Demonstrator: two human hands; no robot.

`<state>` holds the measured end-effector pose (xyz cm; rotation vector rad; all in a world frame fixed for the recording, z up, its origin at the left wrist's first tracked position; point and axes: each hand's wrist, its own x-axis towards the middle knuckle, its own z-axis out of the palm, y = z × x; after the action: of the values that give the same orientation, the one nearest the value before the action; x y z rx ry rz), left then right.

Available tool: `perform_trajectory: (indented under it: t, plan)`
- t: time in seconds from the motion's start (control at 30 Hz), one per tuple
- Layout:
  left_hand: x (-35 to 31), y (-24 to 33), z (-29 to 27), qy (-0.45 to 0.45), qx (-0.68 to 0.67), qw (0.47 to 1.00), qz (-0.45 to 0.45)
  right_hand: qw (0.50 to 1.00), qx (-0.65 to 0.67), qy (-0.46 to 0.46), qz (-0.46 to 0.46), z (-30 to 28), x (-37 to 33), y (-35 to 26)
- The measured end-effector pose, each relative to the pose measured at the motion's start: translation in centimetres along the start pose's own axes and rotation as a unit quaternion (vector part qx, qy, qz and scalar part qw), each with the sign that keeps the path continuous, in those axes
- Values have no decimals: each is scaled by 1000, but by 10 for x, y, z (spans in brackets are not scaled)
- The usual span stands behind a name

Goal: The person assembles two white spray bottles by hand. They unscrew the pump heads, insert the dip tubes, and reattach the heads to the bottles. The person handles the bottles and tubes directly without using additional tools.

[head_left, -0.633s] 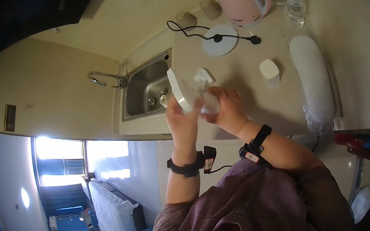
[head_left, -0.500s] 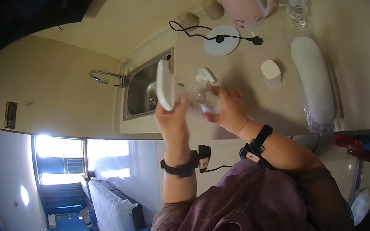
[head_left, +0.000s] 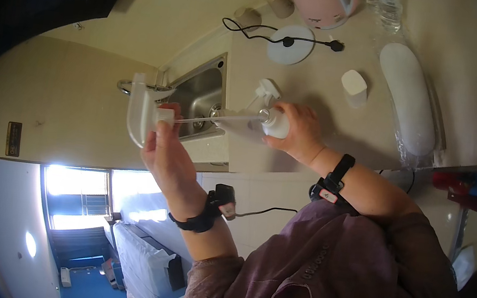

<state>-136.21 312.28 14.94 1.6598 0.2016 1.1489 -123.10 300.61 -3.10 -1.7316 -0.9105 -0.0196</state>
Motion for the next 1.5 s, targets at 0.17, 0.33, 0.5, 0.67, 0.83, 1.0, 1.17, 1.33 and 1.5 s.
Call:
perform_trajectory:
  t: [0.17,0.33,0.5,0.67,0.83,1.0,1.17,1.33,1.5]
  plan:
    - [10,17,-15,6,28,999,34,1000,5,3,-7,6,-1,-2]
    - [13,17,-21,19,27,999,32,1000,9,0,-8,8,0,-6]
    - [17,18,-23,28,-5,999,27,1000,-2,-7,-3,8,2,-9]
    - [22,24,-21,32,-38,998,32,1000,4,-10,-1,9,3,-10]
    - [23,30,-22,55,-41,997,33,1000,3,-16,6,10,4,-13]
    - [24,30,-24,51,-57,996,38,1000,8,-11,5,11,4,-12]
    - [20,30,-23,49,-63,996,35,1000,6,-9,2,10,4,-12]
    - [16,25,-28,61,-49,996,31,1000,7,-8,-3,13,3,-13]
    - [23,42,-47,142,-21,988,49,1000,12,0,-1,20,0,-19]
